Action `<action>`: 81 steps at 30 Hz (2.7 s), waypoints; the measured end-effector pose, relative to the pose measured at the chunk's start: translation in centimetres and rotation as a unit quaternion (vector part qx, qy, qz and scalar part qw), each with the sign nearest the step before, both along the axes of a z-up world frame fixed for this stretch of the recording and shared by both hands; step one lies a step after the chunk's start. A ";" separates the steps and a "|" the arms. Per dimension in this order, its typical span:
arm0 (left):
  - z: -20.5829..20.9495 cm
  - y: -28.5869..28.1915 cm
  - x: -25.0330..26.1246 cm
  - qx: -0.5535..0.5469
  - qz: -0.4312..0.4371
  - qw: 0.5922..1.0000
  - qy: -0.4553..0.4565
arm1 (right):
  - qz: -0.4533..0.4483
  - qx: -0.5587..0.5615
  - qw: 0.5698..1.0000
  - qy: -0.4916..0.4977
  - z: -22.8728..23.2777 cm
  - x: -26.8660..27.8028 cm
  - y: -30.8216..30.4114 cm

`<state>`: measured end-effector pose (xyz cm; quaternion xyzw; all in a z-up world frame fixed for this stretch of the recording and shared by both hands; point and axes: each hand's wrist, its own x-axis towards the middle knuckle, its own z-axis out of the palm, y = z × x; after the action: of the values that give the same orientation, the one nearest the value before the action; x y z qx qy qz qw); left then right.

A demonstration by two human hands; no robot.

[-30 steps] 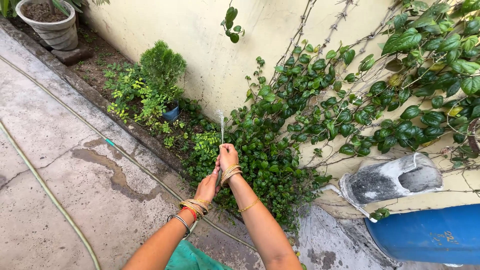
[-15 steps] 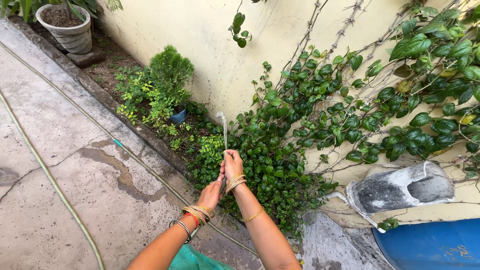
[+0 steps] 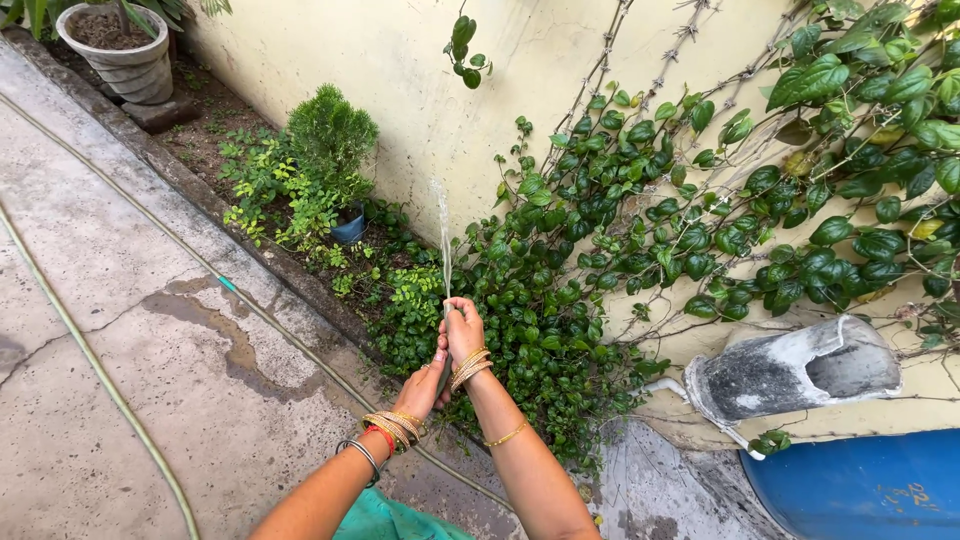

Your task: Watering plants using a garden hose in a garden area.

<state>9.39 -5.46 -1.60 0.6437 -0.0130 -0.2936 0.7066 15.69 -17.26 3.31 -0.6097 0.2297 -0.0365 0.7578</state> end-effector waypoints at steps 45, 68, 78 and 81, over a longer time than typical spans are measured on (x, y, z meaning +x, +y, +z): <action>0.2 -1.5 6.4 -0.237 0.120 0.962 0.068 | 0.100 -0.077 0.990 -0.066 5.2 4.0 3.4; -2.3 6.2 7.1 -0.143 0.035 0.981 0.126 | 0.025 -0.075 0.997 0.000 4.6 4.2 11.2; -3.6 7.6 9.1 0.001 0.036 0.995 0.097 | -0.041 -0.035 0.998 0.019 -2.3 6.0 10.7; -3.7 7.7 7.4 0.013 0.008 0.985 0.170 | -0.034 -0.022 0.998 0.055 -4.3 4.8 10.1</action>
<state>16.77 2.20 -5.31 0.5936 0.1168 -0.3934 0.6923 20.47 -7.11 -0.94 -0.6194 0.2911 -0.0339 0.7284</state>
